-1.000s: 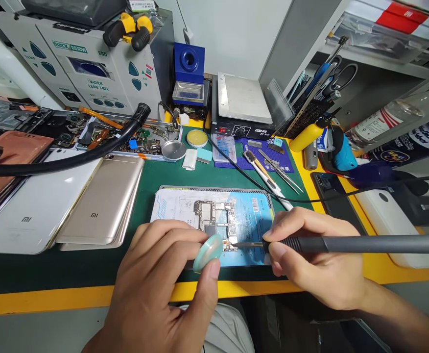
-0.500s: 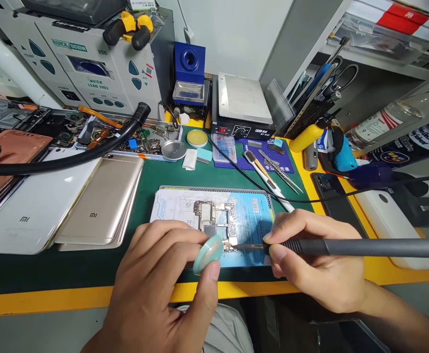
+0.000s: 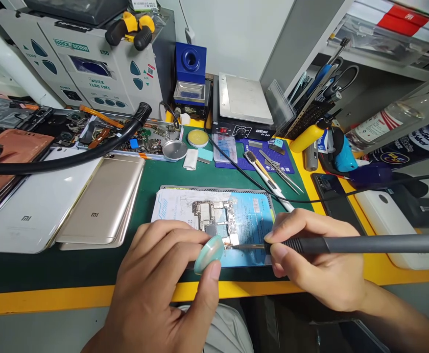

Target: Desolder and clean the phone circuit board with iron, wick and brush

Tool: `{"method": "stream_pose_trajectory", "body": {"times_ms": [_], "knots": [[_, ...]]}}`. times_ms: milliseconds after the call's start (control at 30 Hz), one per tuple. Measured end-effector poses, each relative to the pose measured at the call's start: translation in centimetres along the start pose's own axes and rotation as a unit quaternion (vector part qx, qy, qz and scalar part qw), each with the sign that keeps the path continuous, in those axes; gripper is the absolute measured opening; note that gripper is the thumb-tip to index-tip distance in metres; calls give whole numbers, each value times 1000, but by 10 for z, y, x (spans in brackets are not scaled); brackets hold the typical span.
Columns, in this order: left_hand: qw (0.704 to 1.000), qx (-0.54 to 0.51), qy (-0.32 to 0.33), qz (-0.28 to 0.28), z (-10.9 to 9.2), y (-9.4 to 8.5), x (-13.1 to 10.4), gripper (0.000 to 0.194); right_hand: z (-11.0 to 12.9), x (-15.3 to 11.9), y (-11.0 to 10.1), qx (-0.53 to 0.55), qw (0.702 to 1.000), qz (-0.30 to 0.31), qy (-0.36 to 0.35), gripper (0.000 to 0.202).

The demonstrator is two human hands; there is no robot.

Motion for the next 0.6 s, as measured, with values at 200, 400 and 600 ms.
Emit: {"method": "stream_pose_trajectory", "body": {"times_ms": [200, 400, 600], "knots": [[1000, -4, -3, -5, 0, -1, -3, 14, 0, 1, 1, 6, 1000, -2, 6, 19], [1000, -6, 3, -5, 1, 0, -1, 13, 0, 1, 1, 7, 1000, -12, 8, 20], [1000, 0, 4, -4, 1, -1, -2, 12, -2, 0, 0, 14, 1000, 2, -10, 22]]}}
Point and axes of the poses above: each hand's wrist, its own x-axis towards the middle knuckle, its own y-axis out of the palm, z = x × y, the point moved 2 cm from there along x, towards the middle knuckle, and after that the axes turned 8 degrees about x, right-handed, at the moved point
